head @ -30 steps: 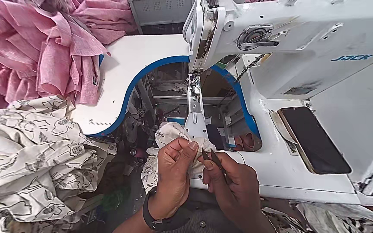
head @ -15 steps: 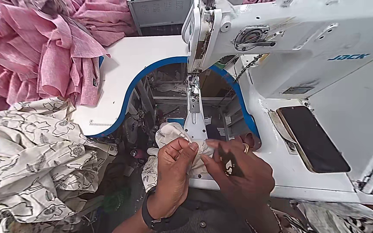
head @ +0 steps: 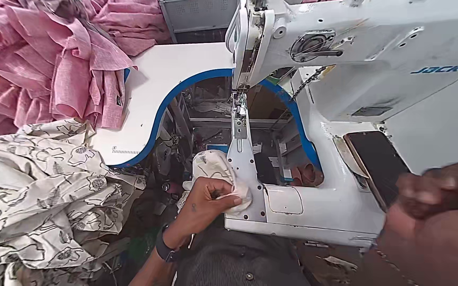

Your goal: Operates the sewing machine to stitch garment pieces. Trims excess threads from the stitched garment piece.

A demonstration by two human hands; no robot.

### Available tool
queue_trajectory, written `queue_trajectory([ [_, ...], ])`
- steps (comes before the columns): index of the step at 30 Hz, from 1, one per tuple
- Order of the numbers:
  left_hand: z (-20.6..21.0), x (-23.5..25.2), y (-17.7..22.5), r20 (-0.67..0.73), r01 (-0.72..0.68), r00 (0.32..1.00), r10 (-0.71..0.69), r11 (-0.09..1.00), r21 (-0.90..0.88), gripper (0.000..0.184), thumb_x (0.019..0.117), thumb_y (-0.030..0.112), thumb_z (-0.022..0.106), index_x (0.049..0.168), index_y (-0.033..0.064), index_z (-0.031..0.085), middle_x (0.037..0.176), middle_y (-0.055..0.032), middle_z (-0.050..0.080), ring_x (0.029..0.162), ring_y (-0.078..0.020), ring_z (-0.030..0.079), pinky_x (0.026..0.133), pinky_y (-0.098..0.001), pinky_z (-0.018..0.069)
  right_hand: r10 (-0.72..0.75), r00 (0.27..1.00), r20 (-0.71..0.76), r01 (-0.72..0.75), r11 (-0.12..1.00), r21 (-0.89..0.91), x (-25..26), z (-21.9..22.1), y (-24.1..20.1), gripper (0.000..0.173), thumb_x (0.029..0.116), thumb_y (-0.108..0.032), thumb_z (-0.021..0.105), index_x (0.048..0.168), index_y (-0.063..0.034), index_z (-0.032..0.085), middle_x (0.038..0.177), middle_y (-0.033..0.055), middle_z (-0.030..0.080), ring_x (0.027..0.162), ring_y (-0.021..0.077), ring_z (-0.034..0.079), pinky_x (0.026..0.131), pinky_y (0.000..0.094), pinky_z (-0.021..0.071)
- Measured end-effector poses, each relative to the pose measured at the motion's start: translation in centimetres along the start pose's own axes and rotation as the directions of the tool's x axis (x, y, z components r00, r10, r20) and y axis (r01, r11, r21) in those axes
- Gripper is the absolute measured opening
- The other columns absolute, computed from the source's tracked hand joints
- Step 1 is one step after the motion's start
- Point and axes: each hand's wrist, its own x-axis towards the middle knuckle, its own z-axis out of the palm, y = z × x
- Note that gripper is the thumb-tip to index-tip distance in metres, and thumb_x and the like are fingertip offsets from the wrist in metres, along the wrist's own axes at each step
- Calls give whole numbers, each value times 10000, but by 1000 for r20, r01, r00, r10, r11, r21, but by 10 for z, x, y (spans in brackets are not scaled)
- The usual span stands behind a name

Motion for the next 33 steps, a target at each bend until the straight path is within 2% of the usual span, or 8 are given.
queue_trajectory([
  [2, -12, 2, -4, -84, 55, 995, -51, 998, 36, 105, 880, 30, 724, 792, 74, 690, 613, 100, 618, 550, 42, 564, 530, -145, 471, 48, 999, -24, -48, 998, -28, 4, -11, -4, 180, 1071, -79, 414, 969, -168, 532, 665, -136, 561, 500, -17, 518, 494, 121, 465],
  [5, 4, 7, 24, -158, -65, 987, 40, 986, -156, 124, 878, 38, 750, 795, 98, 680, 625, 85, 638, 553, 23, 590, 532, -153, 500, 196, 863, 466, -211, 977, -21, -48, 41, -17, 271, 1062, -377, 529, 1254, -230, 650, 740, -172, 586, 534, -89, 465, 454, 93, 396],
  [7, 18, 9, 47, -95, -189, 981, 172, 957, -220, 142, 876, 85, 779, 812, 122, 658, 701, 100, 660, 640, 42, 624, 601, -140, 530, 171, 748, 641, -224, 975, 0, -74, 80, -12, 431, 1011, -389, 612, 1343, -115, 599, 781, -156, 586, 588, -124, 472, 491, 69, 408],
  [11, 9, 14, 54, 6, -242, 970, 243, 967, -74, 59, 894, 70, 760, 863, 63, 710, 795, 70, 702, 737, 22, 650, 679, -154, 551, 185, 802, 567, -348, 918, 192, -60, 87, -13, 108, 1011, -279, 640, 938, -200, 646, 679, -172, 527, 529, -106, 465, 461, 68, 401],
  [15, 11, 11, 33, -93, -126, 990, 107, 962, -241, 87, 942, 38, 680, 893, 73, 742, 779, 68, 711, 716, 24, 654, 679, -161, 553, 220, 881, 418, -257, 966, 33, -58, 85, -7, 86, 1013, -248, 627, 932, -219, 629, 652, -175, 543, 496, -83, 470, 437, 88, 404],
  [19, 33, 13, 37, -322, -174, 946, 40, 901, -397, 213, 1001, -6, 537, 935, 5, 740, 827, -19, 734, 769, -45, 696, 757, -229, 595, 201, 739, 643, -255, 967, -9, -90, 94, -7, 261, 1084, -348, 487, 1009, -116, 581, 665, -108, 535, 504, -94, 485, 424, 82, 423],
  [25, 43, 13, 38, -320, -169, 947, 17, 875, -454, 232, 1009, 1, 525, 922, 6, 739, 816, -15, 724, 763, -39, 684, 750, -219, 583, 13, 858, 514, 71, 987, -145, -106, 107, 21, 278, 1049, -257, 558, 873, -47, 607, 618, -47, 573, 506, -59, 534, 462, 95, 464],
  [33, 42, 11, 37, -319, -180, 947, 24, 864, -471, 212, 1000, 3, 546, 897, 4, 732, 795, -16, 715, 742, -42, 680, 738, -220, 583, -18, 886, 463, 95, 985, -143, -113, 111, 23, 278, 1051, -254, 554, 887, -37, 609, 624, -49, 579, 515, -69, 540, 473, 89, 469],
])
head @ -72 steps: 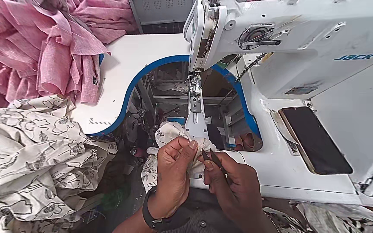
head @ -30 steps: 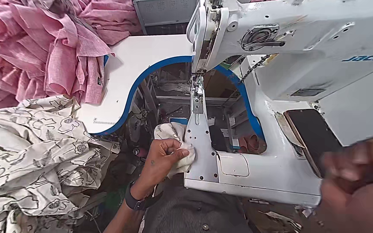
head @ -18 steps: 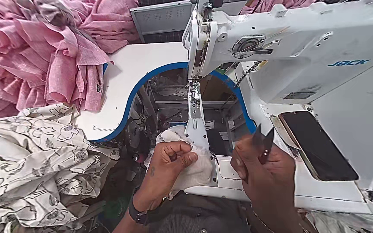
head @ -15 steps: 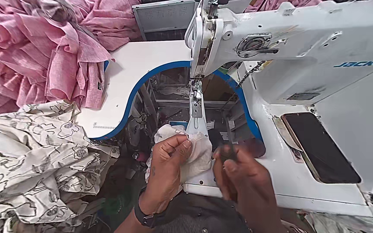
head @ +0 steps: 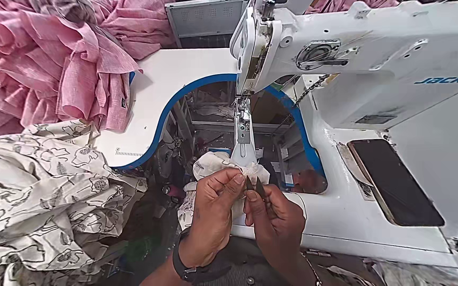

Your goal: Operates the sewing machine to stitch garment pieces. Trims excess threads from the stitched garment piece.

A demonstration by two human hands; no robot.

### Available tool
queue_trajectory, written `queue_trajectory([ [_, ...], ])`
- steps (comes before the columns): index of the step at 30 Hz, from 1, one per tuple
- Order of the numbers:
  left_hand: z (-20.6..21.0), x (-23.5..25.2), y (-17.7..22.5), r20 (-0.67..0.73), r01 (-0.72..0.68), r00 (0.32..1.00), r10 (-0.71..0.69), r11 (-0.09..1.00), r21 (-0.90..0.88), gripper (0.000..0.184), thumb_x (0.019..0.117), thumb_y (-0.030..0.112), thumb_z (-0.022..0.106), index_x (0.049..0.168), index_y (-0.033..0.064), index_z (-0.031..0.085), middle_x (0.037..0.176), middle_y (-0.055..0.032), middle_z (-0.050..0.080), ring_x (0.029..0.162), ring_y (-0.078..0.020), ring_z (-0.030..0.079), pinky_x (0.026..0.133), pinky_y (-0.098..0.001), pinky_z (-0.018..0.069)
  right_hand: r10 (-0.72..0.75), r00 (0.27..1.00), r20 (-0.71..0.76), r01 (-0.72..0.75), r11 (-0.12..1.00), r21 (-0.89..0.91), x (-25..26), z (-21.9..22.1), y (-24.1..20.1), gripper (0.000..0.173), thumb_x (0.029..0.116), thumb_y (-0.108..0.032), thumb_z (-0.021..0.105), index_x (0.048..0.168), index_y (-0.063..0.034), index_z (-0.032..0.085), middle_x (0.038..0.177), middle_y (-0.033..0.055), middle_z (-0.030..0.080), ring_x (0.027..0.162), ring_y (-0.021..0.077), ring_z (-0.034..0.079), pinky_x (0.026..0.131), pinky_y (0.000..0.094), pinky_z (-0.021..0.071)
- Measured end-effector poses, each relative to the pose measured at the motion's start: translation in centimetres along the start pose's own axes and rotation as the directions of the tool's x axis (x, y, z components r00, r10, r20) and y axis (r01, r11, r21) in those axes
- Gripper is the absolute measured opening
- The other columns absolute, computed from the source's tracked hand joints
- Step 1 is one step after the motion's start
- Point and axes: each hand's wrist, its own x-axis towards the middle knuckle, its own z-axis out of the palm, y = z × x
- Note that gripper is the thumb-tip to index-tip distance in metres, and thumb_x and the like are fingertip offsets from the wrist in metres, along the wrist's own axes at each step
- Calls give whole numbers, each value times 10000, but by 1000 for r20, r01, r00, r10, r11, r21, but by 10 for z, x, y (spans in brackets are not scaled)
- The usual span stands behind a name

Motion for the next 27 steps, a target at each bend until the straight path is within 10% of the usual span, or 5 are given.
queue_trajectory([
  [27, -2, -2, -8, 47, -67, 997, 64, 996, 51, 201, 1008, 22, 557, 900, 21, 726, 792, 5, 707, 726, -24, 665, 712, -202, 571, -37, 999, -31, 36, 999, -33, -1, 4, 1, 275, 1049, -249, 554, 872, -43, 595, 621, -39, 575, 517, -62, 541, 479, 89, 468],
])
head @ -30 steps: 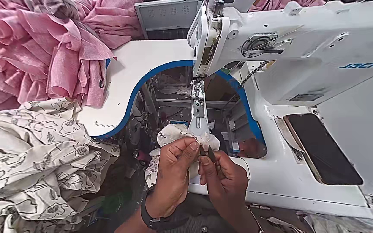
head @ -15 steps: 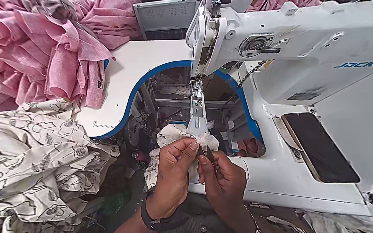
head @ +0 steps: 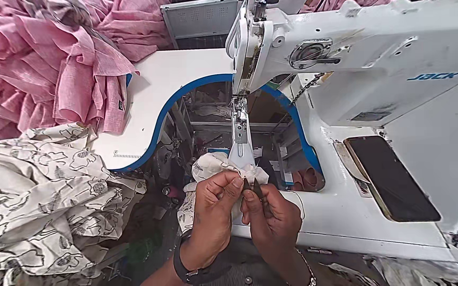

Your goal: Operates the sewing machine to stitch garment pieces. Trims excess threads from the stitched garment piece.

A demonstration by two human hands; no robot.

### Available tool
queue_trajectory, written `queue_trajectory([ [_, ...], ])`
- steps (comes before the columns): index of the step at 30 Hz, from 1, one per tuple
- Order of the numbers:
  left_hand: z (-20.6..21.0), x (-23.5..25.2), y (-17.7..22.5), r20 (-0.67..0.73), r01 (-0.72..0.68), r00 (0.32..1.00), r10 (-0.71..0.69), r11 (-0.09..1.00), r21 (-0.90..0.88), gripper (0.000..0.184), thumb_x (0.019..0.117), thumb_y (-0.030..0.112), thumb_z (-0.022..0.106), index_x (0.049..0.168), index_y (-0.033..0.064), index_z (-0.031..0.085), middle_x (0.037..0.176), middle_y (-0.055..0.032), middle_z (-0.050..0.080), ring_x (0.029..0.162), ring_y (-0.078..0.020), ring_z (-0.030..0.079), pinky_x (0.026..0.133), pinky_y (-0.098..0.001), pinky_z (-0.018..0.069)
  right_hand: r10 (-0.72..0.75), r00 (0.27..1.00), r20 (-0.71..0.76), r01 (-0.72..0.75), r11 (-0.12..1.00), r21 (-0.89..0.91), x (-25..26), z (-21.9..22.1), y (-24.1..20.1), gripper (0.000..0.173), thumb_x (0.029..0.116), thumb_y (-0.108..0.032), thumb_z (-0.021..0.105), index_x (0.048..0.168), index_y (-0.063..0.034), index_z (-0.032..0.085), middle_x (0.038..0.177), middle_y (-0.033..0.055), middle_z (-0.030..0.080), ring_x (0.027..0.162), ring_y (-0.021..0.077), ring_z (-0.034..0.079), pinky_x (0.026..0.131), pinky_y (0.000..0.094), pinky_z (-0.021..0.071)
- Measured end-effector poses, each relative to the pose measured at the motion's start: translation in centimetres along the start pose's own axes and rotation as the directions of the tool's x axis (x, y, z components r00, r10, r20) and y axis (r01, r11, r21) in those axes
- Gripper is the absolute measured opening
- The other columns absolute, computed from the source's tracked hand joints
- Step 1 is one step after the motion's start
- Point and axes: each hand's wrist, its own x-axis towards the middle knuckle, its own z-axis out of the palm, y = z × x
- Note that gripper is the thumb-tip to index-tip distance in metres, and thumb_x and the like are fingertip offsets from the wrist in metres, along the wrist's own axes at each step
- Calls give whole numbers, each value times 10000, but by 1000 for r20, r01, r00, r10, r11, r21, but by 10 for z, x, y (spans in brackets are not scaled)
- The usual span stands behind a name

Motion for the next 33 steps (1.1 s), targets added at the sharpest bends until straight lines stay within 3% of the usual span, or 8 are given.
queue_trajectory([
  [2, -2, -4, -8, 55, -56, 997, 53, 997, 55, 181, 1018, 39, 560, 911, 36, 706, 783, 36, 681, 695, 1, 638, 666, -178, 555, 55, 997, -55, -48, 992, 118, 6, -3, -5, 245, 1065, -242, 537, 899, -70, 591, 633, -65, 578, 519, -58, 547, 473, 104, 482],
  [4, -3, -12, -18, 77, -27, 997, 21, 997, 76, 185, 1015, 59, 566, 892, 75, 703, 801, 71, 669, 750, 20, 621, 723, -180, 535, 165, 965, -205, -108, 959, 261, 35, -34, -14, 204, 1103, -244, 456, 950, -182, 577, 663, -147, 591, 523, -61, 545, 470, 117, 481],
  [7, -8, -14, -12, -12, 11, 1000, -11, 1000, 2, 193, 1021, 99, 576, 898, 83, 724, 814, 37, 703, 775, -18, 668, 769, -227, 577, 126, 893, -433, -4, 963, 271, 73, -101, -17, 271, 1121, -183, 331, 959, -186, 549, 675, -121, 588, 498, -3, 529, 458, 148, 464],
  [8, -8, -8, -6, -43, -19, 999, 18, 1000, -22, 194, 1021, 96, 575, 895, 73, 722, 803, 23, 698, 762, -30, 669, 761, -231, 578, 116, 927, -357, -22, 966, 257, 71, -103, -23, 249, 1118, -202, 369, 969, -196, 569, 692, -127, 603, 511, -12, 534, 462, 141, 458],
  [10, -7, -1, 2, -77, -45, 996, 41, 998, -47, 199, 1019, 82, 569, 880, 66, 711, 785, 17, 691, 743, -33, 666, 747, -229, 579, 173, 985, 10, -171, 956, 238, 48, -78, -37, 174, 1088, -283, 489, 1028, -221, 640, 735, -162, 636, 556, -71, 555, 469, 101, 465],
  [12, -1, 2, 3, -72, -51, 996, 47, 997, -62, 201, 1020, 67, 558, 887, 57, 708, 793, 13, 696, 750, -35, 674, 751, -229, 583, 144, 958, 249, -196, 961, 195, 27, -45, -32, 214, 1076, -269, 522, 1036, -92, 635, 689, -97, 589, 540, -79, 546, 459, 95, 478],
  [20, 3, 2, 0, -26, -58, 998, 57, 998, -20, 218, 1030, 36, 521, 902, 39, 698, 790, 26, 678, 738, -13, 650, 729, -198, 563, 53, 969, 242, -63, 997, 35, 18, -30, -15, 281, 1065, -270, 529, 982, -31, 651, 635, -54, 574, 512, -72, 516, 459, 80, 440],
  [33, 3, 3, 0, -20, -44, 999, 44, 999, 6, 223, 1029, 41, 526, 892, 43, 702, 776, 28, 678, 734, -17, 653, 726, -198, 563, 78, 968, 237, -76, 997, -16, 19, -31, -16, 292, 1066, -282, 523, 966, -38, 649, 631, -59, 565, 491, -66, 503, 438, 90, 438],
])
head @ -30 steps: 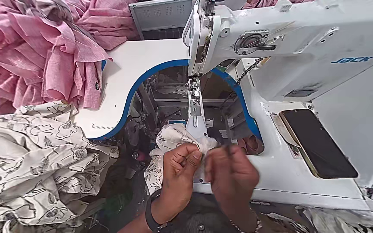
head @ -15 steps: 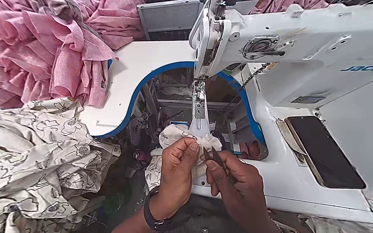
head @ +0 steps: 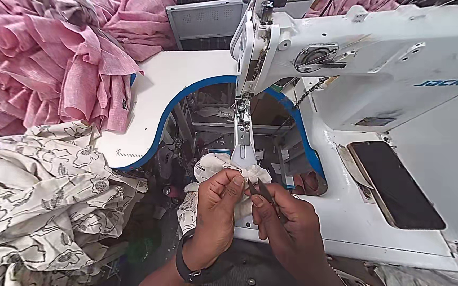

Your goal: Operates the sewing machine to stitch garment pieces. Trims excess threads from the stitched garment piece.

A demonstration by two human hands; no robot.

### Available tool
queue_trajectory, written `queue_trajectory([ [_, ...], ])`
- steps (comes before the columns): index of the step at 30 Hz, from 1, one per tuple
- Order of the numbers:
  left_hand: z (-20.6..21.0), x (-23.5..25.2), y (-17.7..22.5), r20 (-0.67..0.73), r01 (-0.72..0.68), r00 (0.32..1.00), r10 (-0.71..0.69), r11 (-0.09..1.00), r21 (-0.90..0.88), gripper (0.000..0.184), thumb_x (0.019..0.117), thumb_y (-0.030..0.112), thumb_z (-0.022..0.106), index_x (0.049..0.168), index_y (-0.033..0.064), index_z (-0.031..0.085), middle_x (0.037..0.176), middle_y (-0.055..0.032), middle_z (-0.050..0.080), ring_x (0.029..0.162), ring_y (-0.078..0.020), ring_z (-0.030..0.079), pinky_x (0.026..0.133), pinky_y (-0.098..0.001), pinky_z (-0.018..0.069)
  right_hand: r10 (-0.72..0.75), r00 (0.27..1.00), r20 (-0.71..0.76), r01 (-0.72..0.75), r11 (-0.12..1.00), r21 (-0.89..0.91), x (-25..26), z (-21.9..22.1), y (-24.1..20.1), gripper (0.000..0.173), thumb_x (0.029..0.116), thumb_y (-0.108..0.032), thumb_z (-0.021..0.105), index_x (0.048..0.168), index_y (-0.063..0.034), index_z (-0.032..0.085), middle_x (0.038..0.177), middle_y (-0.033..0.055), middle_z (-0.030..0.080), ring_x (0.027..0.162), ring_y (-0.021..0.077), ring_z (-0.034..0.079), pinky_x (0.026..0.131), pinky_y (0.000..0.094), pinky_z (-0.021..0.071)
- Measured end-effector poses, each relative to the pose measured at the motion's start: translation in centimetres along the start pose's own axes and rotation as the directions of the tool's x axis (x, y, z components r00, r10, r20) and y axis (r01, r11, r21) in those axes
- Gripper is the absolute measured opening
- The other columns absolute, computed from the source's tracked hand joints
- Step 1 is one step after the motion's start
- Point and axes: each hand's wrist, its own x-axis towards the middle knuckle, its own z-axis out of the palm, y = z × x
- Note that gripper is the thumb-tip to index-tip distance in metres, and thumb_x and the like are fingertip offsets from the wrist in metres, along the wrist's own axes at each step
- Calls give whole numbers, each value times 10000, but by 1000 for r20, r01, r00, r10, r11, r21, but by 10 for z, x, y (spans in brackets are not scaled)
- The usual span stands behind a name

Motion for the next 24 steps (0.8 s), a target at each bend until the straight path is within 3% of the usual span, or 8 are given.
queue_trajectory([
  [15, -1, -2, -2, 14, 15, 1000, -14, 999, -38, 203, 1024, 64, 556, 885, 51, 704, 781, 28, 674, 737, -15, 647, 735, -202, 560, -37, 997, -74, 39, 999, 24, -1, 7, 4, 285, 1062, -273, 530, 917, -46, 623, 613, -55, 561, 501, -66, 519, 444, 91, 443],
  [20, -1, -4, -1, 4, 28, 1000, -28, 997, -72, 202, 1025, 60, 547, 899, 52, 705, 798, 17, 690, 751, -31, 669, 742, -217, 576, -1, 1000, -29, 5, 992, 129, -2, 5, 2, 259, 1059, -251, 534, 918, -50, 616, 621, -63, 559, 505, -74, 519, 447, 84, 446],
  [24, -2, -5, -3, 23, 35, 999, -34, 998, -46, 206, 1029, 62, 536, 908, 51, 703, 806, 16, 694, 767, -35, 673, 759, -229, 578, 34, 991, -129, 15, 933, 359, -2, 4, -1, 199, 1085, -255, 504, 1005, -106, 610, 669, -114, 589, 527, -73, 554, 453, 92, 481],
])
